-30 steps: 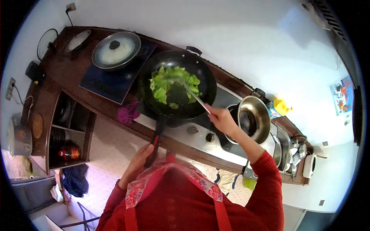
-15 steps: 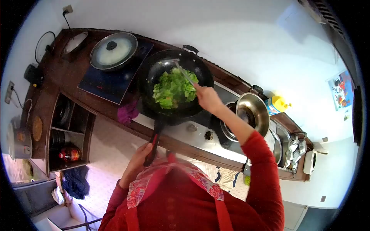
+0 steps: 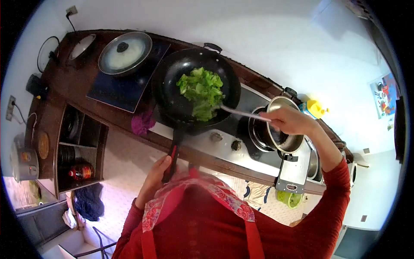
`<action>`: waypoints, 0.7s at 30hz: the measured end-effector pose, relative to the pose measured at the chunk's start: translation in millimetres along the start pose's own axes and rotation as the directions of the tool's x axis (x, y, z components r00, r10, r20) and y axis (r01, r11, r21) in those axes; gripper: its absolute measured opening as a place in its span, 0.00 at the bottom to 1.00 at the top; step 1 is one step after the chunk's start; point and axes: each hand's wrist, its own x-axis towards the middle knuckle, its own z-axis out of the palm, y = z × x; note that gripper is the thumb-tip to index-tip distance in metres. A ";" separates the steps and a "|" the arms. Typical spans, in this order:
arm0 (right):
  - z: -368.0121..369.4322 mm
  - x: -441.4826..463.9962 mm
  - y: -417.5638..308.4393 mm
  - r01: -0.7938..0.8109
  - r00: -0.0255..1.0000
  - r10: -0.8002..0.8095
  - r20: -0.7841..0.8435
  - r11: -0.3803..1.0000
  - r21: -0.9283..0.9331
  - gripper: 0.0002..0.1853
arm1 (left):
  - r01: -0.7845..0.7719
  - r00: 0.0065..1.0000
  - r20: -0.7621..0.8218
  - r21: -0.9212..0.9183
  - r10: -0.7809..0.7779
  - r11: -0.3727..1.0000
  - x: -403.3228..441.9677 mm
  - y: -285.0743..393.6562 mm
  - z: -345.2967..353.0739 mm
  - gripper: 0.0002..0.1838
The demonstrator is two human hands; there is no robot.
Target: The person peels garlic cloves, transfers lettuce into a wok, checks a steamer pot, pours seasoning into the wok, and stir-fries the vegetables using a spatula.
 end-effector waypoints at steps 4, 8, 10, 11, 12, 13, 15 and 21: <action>57.3 23.3 -13.7 -0.068 0.991 0.083 -0.102 0.988 0.138 0.25 | 0.005 1.000 -0.015 -0.024 -0.006 1.000 -1.5 3.9 5.8 0.26; 98.8 80.7 -3.1 -0.088 0.886 0.150 -0.439 0.983 0.160 0.24 | -0.048 0.997 0.062 0.002 0.047 0.999 6.8 -7.8 -11.4 0.25; 92.0 93.1 3.5 -0.043 0.846 0.127 -0.518 0.984 0.172 0.24 | -0.034 0.999 0.039 0.029 0.033 0.999 8.1 -7.5 -10.7 0.25; 91.2 97.2 7.3 -0.027 0.822 0.123 -0.555 0.984 0.177 0.24 | -0.024 0.999 0.027 0.014 0.023 1.000 7.2 -5.9 -7.5 0.25; 92.4 103.0 8.4 -0.081 0.818 0.144 -0.557 0.987 0.137 0.25 | -0.011 1.000 0.015 -0.001 0.011 1.000 3.8 -3.6 -3.5 0.26; 94.3 110.8 7.0 -0.133 0.814 0.163 -0.558 0.987 0.095 0.25 | 0.001 1.000 0.000 -0.019 -0.001 1.000 0.9 -2.4 -1.5 0.26; 96.5 114.9 -4.5 -0.259 0.822 0.225 -0.523 0.966 0.008 0.27 | -0.003 1.000 0.021 -0.006 0.003 1.000 -0.4 -1.5 -1.3 0.20; 20.0 40.6 16.0 -0.087 0.987 0.108 -0.119 0.981 0.173 0.24 | -0.051 0.998 0.044 0.029 0.049 0.998 7.3 -7.5 -10.3 0.18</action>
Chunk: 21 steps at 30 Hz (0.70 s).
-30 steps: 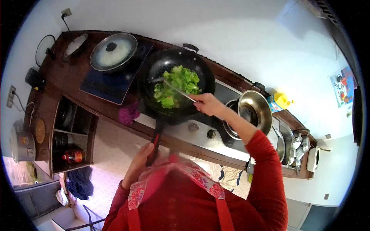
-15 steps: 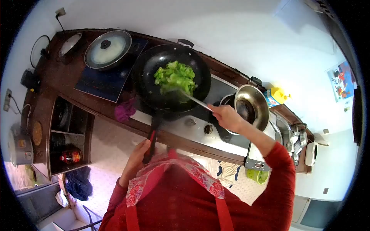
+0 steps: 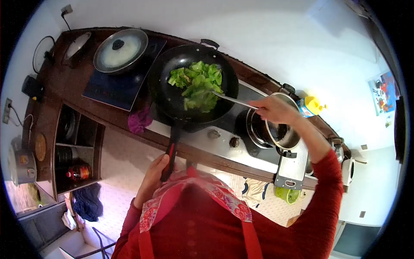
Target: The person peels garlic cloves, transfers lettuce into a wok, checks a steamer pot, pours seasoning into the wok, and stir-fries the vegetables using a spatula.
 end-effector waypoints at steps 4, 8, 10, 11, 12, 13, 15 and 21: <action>-33.7 -36.6 -8.5 -0.337 0.916 0.240 0.320 0.895 0.293 0.22 | -0.001 1.000 0.016 -0.008 0.001 1.000 -1.7 4.4 3.5 0.19; 25.0 3.6 -13.7 -0.187 0.968 0.103 0.230 0.904 0.385 0.21 | 0.033 0.999 0.013 -0.032 -0.033 0.999 -1.8 7.9 6.9 0.21; 70.8 47.8 -6.5 0.167 0.984 -0.147 -0.105 0.961 0.221 0.20 | 0.037 0.999 0.022 -0.014 -0.036 0.999 -1.6 7.8 4.9 0.22; 75.5 60.8 -17.0 0.105 0.988 -0.056 -0.146 0.929 0.355 0.20 | 0.031 0.999 0.020 0.001 -0.031 1.000 -1.5 7.8 4.3 0.24; 77.5 75.7 -21.8 0.106 0.977 -0.021 -0.211 0.911 0.398 0.20 | 0.024 1.000 0.018 0.014 -0.025 1.000 -1.1 6.8 3.8 0.25; 71.3 84.3 -26.0 0.093 0.972 -0.003 -0.236 0.924 0.371 0.20 | 0.017 1.000 0.013 0.024 -0.018 1.000 -0.5 6.3 3.4 0.27; 76.5 111.3 -19.7 0.213 0.926 -0.099 -0.365 0.934 0.286 0.21 | 0.021 1.000 -0.017 0.025 -0.021 0.999 0.0 5.7 4.4 0.27; 44.2 73.4 -2.6 0.200 0.948 -0.223 -0.229 0.973 -0.119 0.22 | 0.010 1.000 -0.008 0.023 -0.010 1.000 -3.5 1.5 2.0 0.20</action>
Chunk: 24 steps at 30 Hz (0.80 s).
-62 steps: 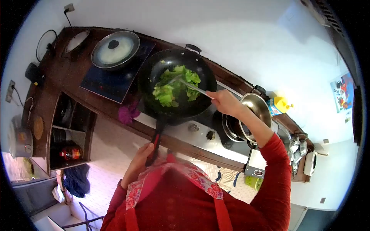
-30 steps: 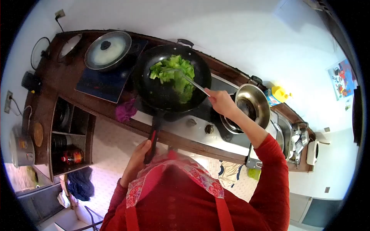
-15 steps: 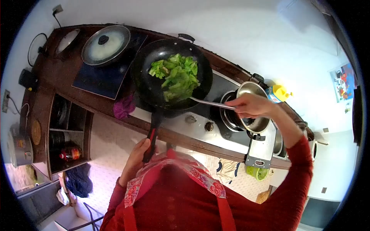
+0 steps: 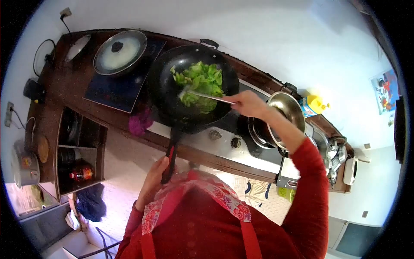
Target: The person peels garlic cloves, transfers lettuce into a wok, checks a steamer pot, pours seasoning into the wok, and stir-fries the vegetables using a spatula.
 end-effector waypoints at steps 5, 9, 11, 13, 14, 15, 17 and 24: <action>-92.7 -68.2 -26.4 -0.159 0.959 0.192 0.208 0.974 -0.164 0.20 | 0.037 0.999 -0.020 -0.053 -0.038 0.998 -5.8 12.1 13.0 0.17; -82.4 -95.1 -21.7 -0.190 0.934 0.253 0.250 0.949 -0.252 0.23 | 0.011 1.000 -0.002 -0.039 -0.011 0.999 -2.0 9.0 6.7 0.17; -24.2 -98.6 -2.7 -0.191 0.973 0.213 0.091 0.960 -0.203 0.24 | 0.017 1.000 0.009 -0.055 -0.017 0.998 -1.9 10.0 9.3 0.17; 44.0 -83.7 16.2 -0.126 0.976 0.110 -0.187 0.989 -0.078 0.24 | 0.035 0.999 0.014 -0.088 -0.034 0.995 -7.5 16.5 14.9 0.17; 59.7 -73.2 17.3 -0.077 0.946 0.073 -0.317 0.997 0.000 0.24 | 0.026 1.000 0.015 -0.072 -0.025 0.997 -4.7 12.8 11.6 0.17; 58.7 -63.1 10.9 -0.112 0.942 0.122 -0.314 0.993 0.049 0.24 | 0.018 1.000 0.015 -0.054 -0.017 0.998 -0.4 6.1 5.4 0.17; 53.7 -44.0 -0.4 -0.188 0.928 0.228 -0.295 0.970 0.156 0.23 | 0.012 1.000 -0.001 -0.034 -0.012 0.999 0.6 4.0 2.6 0.17; 32.6 8.2 17.3 -0.155 0.966 0.182 -0.182 0.976 0.154 0.25 | -0.008 1.000 0.003 -0.010 0.008 1.000 3.5 -3.2 -2.1 0.21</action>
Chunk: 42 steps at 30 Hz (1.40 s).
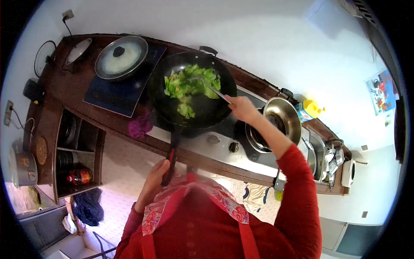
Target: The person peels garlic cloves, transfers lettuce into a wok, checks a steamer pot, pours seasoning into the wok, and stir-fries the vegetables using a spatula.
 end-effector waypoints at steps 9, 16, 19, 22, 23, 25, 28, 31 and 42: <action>-155.5 -42.8 -30.7 -0.135 0.956 0.262 0.132 0.793 -0.594 0.18 | 0.010 1.000 -0.001 -0.037 -0.010 0.999 -4.1 7.8 6.1 0.22; -55.5 -5.5 13.4 0.071 0.995 -0.089 -0.050 0.956 -0.286 0.23 | -0.001 1.000 -0.006 -0.023 0.001 1.000 -0.5 -0.4 -1.0 0.21; -33.2 17.6 -4.4 0.097 0.991 -0.116 -0.066 0.965 -0.243 0.21 | 0.005 0.999 0.035 0.006 -0.005 1.000 -0.5 1.4 -2.2 0.22; 25.2 42.3 -2.8 0.104 0.991 -0.099 -0.086 0.994 0.047 0.22 | 0.029 1.000 -0.005 0.048 -0.028 0.998 -2.6 4.6 0.9 0.23; 35.6 40.8 -8.0 0.143 0.988 -0.145 -0.057 0.989 -0.029 0.22 | 0.013 1.000 -0.001 0.057 -0.013 0.998 -0.7 1.2 -1.6 0.23; 37.5 25.2 -19.8 0.160 0.987 -0.156 0.036 0.977 -0.139 0.24 | -0.019 1.000 0.005 0.073 0.019 0.997 5.1 -8.0 -8.9 0.24; 1.0 -1.4 -36.9 0.113 0.985 -0.072 0.154 0.955 -0.274 0.26 | 0.008 0.999 0.038 0.035 -0.010 0.999 1.2 0.3 -2.5 0.23; 1.0 -5.9 -40.7 0.079 0.995 -0.044 0.088 0.896 -0.436 0.32 | 0.048 0.999 -0.009 -0.034 -0.048 0.998 -0.8 2.4 1.3 0.22; -117.6 -21.7 -17.9 -0.055 0.993 0.102 0.050 0.818 -0.573 0.17 | 0.053 0.998 0.035 -0.087 -0.051 0.995 -5.9 8.8 4.7 0.26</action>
